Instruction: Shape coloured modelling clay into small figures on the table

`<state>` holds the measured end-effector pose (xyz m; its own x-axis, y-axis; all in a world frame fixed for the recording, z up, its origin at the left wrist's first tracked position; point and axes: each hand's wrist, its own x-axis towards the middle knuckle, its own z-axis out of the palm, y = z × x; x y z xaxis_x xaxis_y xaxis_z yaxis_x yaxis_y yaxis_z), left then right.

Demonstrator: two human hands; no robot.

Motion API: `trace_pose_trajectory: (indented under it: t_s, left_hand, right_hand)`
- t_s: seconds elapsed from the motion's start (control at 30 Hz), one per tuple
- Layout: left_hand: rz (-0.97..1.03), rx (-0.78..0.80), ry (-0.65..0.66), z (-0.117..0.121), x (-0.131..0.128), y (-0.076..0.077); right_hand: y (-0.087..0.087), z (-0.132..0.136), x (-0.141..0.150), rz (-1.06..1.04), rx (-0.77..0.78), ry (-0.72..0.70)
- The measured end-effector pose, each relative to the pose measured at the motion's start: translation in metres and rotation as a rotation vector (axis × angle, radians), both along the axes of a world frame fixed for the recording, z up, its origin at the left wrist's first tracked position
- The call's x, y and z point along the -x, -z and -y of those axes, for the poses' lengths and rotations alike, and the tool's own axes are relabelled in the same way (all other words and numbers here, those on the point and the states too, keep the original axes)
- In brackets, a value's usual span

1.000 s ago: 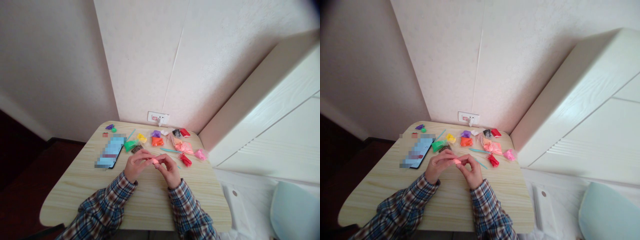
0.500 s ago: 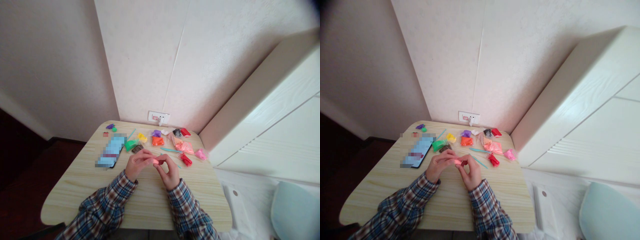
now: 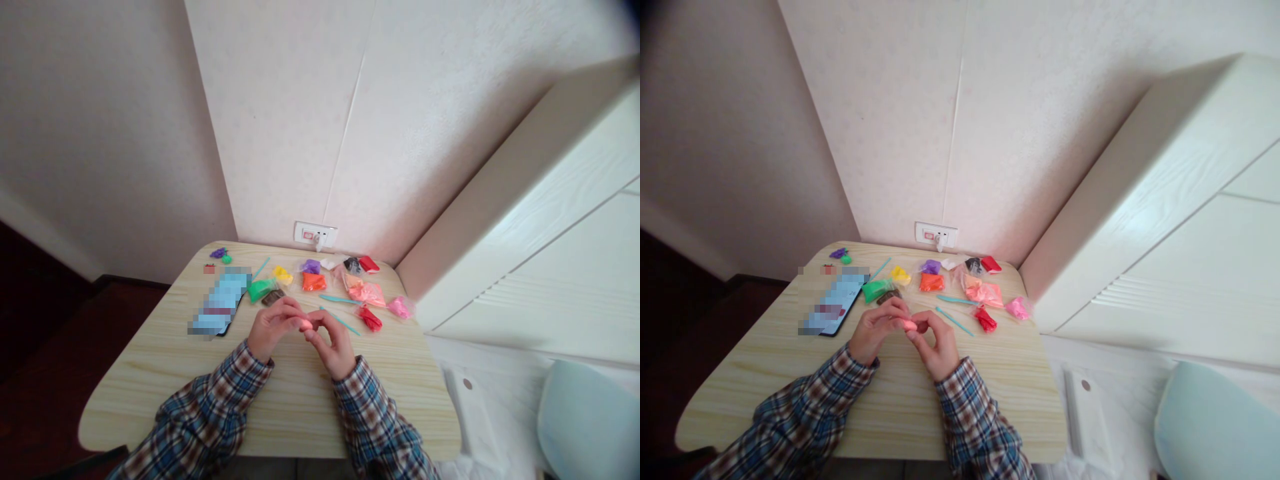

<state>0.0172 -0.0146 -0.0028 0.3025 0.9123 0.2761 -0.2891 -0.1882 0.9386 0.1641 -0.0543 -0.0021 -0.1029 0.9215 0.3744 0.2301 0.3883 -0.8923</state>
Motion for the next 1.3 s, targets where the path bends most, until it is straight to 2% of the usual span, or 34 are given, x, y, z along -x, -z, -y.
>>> trace_pose_trajectory:
  t_s: [0.17, 0.43, 0.67, 0.87, 1.0, 1.17, 1.3]
  left_hand:
    - [0.04, 0.055, 0.094, 0.0015, -0.0024, -0.0035]
    - [0.041, 0.041, 0.083, 0.0005, -0.0029, -0.0032]
    - [0.128, 0.054, 0.134, 0.0014, -0.0022, 0.0007]
    - [0.275, 0.204, 0.339, 0.0017, -0.0058, 0.0003]
    - [0.307, 0.264, 0.408, 0.0003, -0.0064, 0.0003]
    - [0.299, 0.296, 0.431, 0.0, -0.0053, -0.0005]
    - [0.279, 0.331, 0.384, -0.0006, -0.0044, 0.0011]
  right_hand:
    - [0.0001, -0.0006, -0.0002, -0.055, 0.049, -0.034]
    - [0.004, -0.0025, -0.0003, -0.142, 0.128, -0.143]
    - [0.0041, -0.0048, -0.0014, -0.338, 0.259, -0.248]
    - [0.0028, -0.005, -0.0012, -0.413, 0.311, -0.31]
    - [0.0044, -0.0053, -0.0009, -0.426, 0.32, -0.312]
    - [0.0031, -0.0052, -0.0007, -0.401, 0.305, -0.309]
    - [0.0037, -0.0048, -0.0013, -0.383, 0.286, -0.308]
